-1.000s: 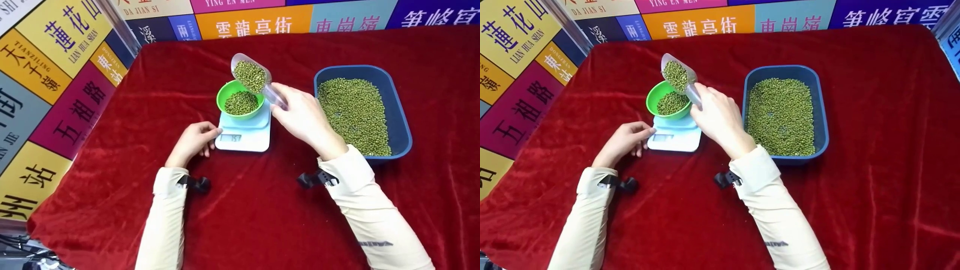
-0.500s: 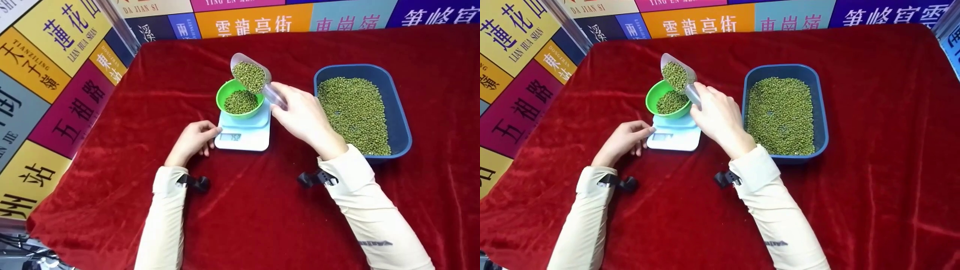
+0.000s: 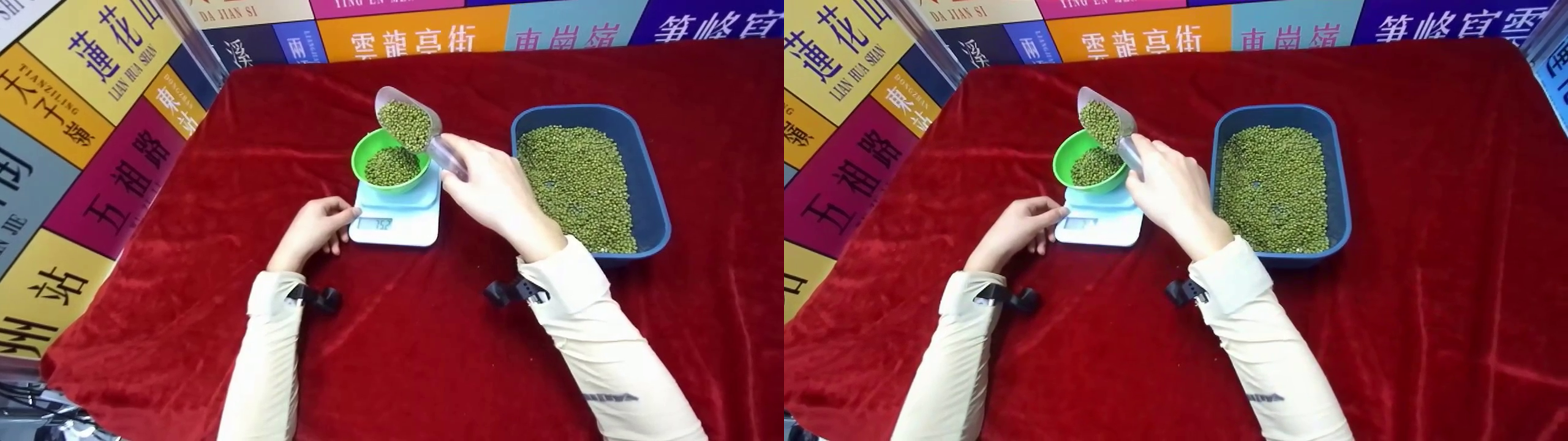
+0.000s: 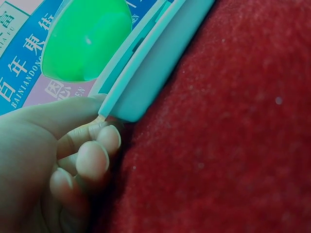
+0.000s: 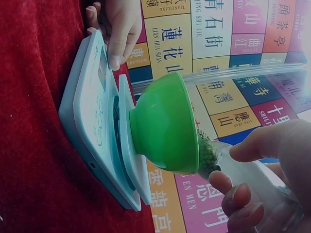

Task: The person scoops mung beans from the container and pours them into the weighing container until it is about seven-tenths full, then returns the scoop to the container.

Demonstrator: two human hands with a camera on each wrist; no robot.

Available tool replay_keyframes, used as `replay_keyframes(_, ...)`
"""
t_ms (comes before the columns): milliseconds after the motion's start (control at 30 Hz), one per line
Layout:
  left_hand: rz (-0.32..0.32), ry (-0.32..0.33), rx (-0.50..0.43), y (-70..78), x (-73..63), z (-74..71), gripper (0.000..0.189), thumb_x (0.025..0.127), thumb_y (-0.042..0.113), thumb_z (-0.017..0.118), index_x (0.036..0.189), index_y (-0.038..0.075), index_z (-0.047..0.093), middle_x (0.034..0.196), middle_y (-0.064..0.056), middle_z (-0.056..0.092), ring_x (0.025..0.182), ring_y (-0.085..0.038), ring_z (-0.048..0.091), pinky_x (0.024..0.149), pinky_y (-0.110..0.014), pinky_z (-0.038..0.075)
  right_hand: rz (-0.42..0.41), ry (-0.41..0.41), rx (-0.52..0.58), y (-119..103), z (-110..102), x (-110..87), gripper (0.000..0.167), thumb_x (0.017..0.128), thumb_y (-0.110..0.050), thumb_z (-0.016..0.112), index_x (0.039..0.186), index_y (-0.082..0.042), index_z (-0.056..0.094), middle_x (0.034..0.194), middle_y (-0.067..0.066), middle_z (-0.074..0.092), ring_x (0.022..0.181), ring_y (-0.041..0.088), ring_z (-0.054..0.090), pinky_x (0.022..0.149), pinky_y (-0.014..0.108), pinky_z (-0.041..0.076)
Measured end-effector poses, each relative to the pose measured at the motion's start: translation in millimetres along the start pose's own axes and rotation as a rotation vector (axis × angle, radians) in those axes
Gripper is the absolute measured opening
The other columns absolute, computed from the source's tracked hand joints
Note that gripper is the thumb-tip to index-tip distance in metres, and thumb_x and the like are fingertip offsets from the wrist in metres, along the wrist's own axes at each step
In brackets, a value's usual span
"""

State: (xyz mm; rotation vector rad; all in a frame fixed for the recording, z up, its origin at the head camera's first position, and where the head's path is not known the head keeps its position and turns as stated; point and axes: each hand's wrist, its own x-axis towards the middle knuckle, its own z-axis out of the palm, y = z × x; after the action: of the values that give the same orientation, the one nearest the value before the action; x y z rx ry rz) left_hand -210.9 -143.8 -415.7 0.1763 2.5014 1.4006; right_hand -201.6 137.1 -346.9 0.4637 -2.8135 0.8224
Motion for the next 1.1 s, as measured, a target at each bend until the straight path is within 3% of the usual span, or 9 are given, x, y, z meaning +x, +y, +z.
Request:
replay_keyframes(133,-0.006,0.0,-0.001,8.5,-6.1,-0.7,0.03,0.087,0.032,0.058,0.089,0.002,0.06,0.066,-0.023,0.057,0.038,-0.02,0.052,0.034,-0.031,0.043,-0.008,0.011,-0.008,-1.0,-0.2,-0.6,0.047,0.085,-0.029,0.052,0.13,-0.021,0.045,0.106,0.001,0.058,0.089,0.019,0.054,0.075,0.04,0.043)
replay_keyframes(367,0.02,0.016,-0.007,-18.9,9.5,0.6,0.037,0.082,0.047,0.059,0.086,0.011,0.061,0.062,-0.016,0.057,0.038,-0.021,0.053,0.032,-0.033,0.043,-0.033,0.034,-0.035,-2.4,-1.5,-1.7,0.047,0.084,-0.029,0.052,0.13,-0.022,0.046,0.107,0.001,0.058,0.087,0.019,0.055,0.073,0.04,0.045)
replay_keyframes(500,0.018,0.017,0.005,-22.7,12.4,1.3,0.038,0.081,0.049,0.059,0.085,0.012,0.06,0.062,-0.015,0.057,0.039,-0.022,0.053,0.033,-0.034,0.043,-0.054,0.037,-0.045,-1.0,-0.2,-2.3,0.047,0.084,-0.028,0.052,0.13,-0.022,0.046,0.111,0.001,0.058,0.089,0.02,0.056,0.074,0.04,0.045)
replay_keyframes(833,0.01,-0.005,-0.004,7.6,-3.8,0.2,0.03,0.087,0.032,0.058,0.089,0.002,0.06,0.065,-0.022,0.057,0.038,-0.019,0.052,0.033,-0.031,0.043,-0.081,0.052,-0.051,0.2,1.6,-3.0,0.045,0.082,-0.027,0.053,0.127,-0.023,0.049,0.094,-0.003,0.058,0.077,0.018,0.054,0.066,0.038,0.045)
replay_keyframes(933,0.011,-0.003,-0.004,6.4,-3.1,0.0,0.029,0.087,0.032,0.058,0.089,0.003,0.06,0.064,-0.021,0.057,0.038,-0.021,0.052,0.033,-0.032,0.043,-0.082,0.054,-0.05,-0.1,1.5,-2.9,0.043,0.081,-0.026,0.053,0.124,-0.024,0.05,0.089,-0.004,0.055,0.075,0.017,0.053,0.064,0.037,0.044)
replay_keyframes(1100,0.008,0.012,0.007,-11.7,6.1,0.7,0.031,0.084,0.042,0.059,0.085,0.011,0.06,0.061,-0.016,0.057,0.038,-0.022,0.053,0.033,-0.033,0.043,-0.074,0.045,-0.045,-0.8,0.6,-2.8,0.046,0.081,-0.025,0.052,0.127,-0.023,0.049,0.097,-0.002,0.058,0.08,0.018,0.054,0.07,0.038,0.045)
